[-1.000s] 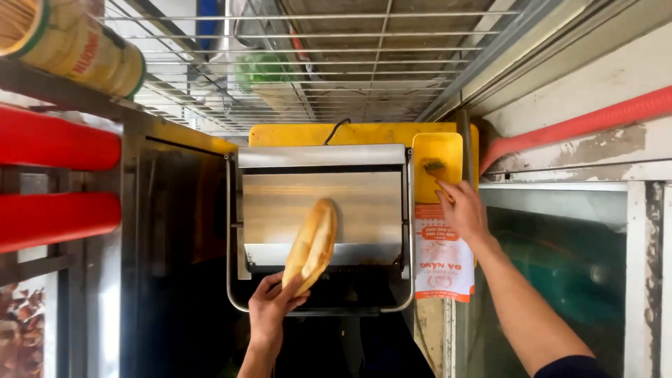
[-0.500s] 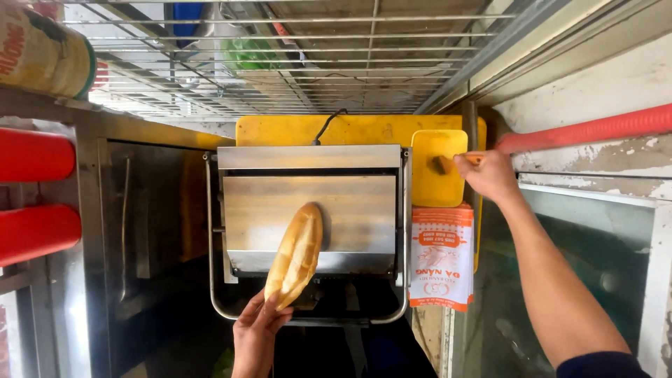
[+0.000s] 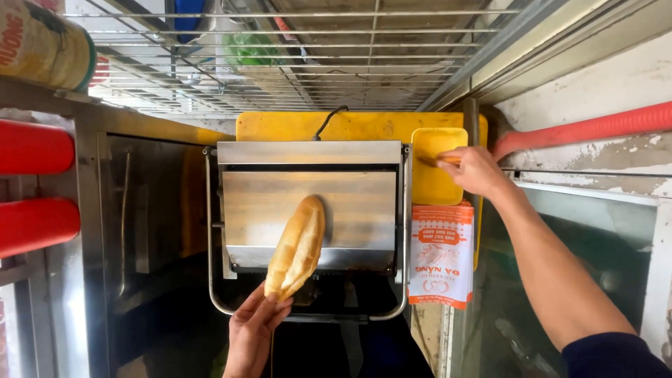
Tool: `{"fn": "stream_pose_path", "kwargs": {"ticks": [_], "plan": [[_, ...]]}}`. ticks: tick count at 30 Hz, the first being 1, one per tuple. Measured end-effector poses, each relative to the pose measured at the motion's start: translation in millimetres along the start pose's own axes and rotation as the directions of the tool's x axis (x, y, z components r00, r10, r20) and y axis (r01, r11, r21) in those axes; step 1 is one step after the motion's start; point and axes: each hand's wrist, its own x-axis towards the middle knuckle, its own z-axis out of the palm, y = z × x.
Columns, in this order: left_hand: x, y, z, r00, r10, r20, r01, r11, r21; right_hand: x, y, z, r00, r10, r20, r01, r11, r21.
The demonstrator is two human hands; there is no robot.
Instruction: Preparing a Banh Mi sandwich and a food container with various ingredients at a food stall
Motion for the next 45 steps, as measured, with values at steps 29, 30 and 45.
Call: {"fn": "stream_pose_path", "kwargs": {"ticks": [29,30,45], "plan": [[34,-1,-33,0.946,0.044,0.322,0.000,0.991,-0.134,-188,-359,69,0.864,-0.503,0.018,0.503,0.862,-0.068],[33,0,-34,0.945,0.038,0.324,0.006,0.991,-0.135,-177,-359,58,0.867,-0.498,0.022,0.499,0.864,-0.071],[35,3,-42,0.925,-0.076,0.373,0.161,0.966,-0.203,-156,-318,54,0.998,-0.054,0.023,0.052,0.996,0.079]]}}
